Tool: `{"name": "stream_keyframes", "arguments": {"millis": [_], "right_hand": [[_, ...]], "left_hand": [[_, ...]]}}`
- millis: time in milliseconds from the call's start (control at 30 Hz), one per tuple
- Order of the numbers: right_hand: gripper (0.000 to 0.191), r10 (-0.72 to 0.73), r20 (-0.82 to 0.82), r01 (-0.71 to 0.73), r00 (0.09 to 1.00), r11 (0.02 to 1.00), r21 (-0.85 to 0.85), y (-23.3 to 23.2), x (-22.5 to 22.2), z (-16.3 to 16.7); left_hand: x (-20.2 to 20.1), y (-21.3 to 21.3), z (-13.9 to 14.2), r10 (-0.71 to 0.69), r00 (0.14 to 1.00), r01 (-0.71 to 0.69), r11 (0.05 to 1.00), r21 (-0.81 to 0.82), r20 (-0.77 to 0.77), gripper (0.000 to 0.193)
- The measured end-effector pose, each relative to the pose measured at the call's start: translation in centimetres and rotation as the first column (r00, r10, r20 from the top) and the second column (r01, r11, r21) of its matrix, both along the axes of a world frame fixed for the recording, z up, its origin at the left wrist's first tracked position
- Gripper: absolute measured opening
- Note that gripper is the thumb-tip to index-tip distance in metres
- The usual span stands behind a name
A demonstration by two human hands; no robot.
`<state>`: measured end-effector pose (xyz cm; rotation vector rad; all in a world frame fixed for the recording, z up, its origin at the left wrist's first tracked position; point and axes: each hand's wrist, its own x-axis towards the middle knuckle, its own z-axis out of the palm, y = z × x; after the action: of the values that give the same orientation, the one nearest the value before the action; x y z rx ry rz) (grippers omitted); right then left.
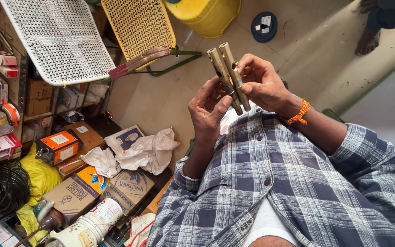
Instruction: The person picks up several small cylindrical metal parts from a cluttered workbench, compares them side by side, and places them back. They repeat this process multiple times, handling the parts with both hands and occasionally moving between the bench and a nearby machine.
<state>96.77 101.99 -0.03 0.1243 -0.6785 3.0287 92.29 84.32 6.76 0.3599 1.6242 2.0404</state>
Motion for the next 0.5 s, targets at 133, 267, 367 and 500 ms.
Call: {"name": "stream_keyframes", "arguments": {"millis": [133,267,367,500], "right_hand": [[0.041,-0.016,-0.008,0.016,1.000,0.999,0.029,0.11,-0.10,-0.04],[0.042,-0.023,-0.016,0.024,1.000,0.999,0.046,0.08,-0.12,-0.12],[0.043,-0.022,-0.017,0.022,1.000,0.999,0.043,0.05,-0.11,-0.16],[0.043,-0.011,-0.014,0.011,1.000,0.999,0.032,0.03,-0.14,-0.05]], "left_hand": [[-0.16,0.02,0.12,-0.006,1.000,0.006,1.000,0.004,0.009,0.053],[-0.16,0.08,0.25,-0.002,1.000,0.002,1.000,0.007,0.016,0.054],[-0.19,0.13,0.35,-0.011,1.000,0.010,1.000,0.017,0.009,0.053],[-0.26,0.17,0.52,-0.020,1.000,0.020,0.999,0.033,0.007,0.053]]}}
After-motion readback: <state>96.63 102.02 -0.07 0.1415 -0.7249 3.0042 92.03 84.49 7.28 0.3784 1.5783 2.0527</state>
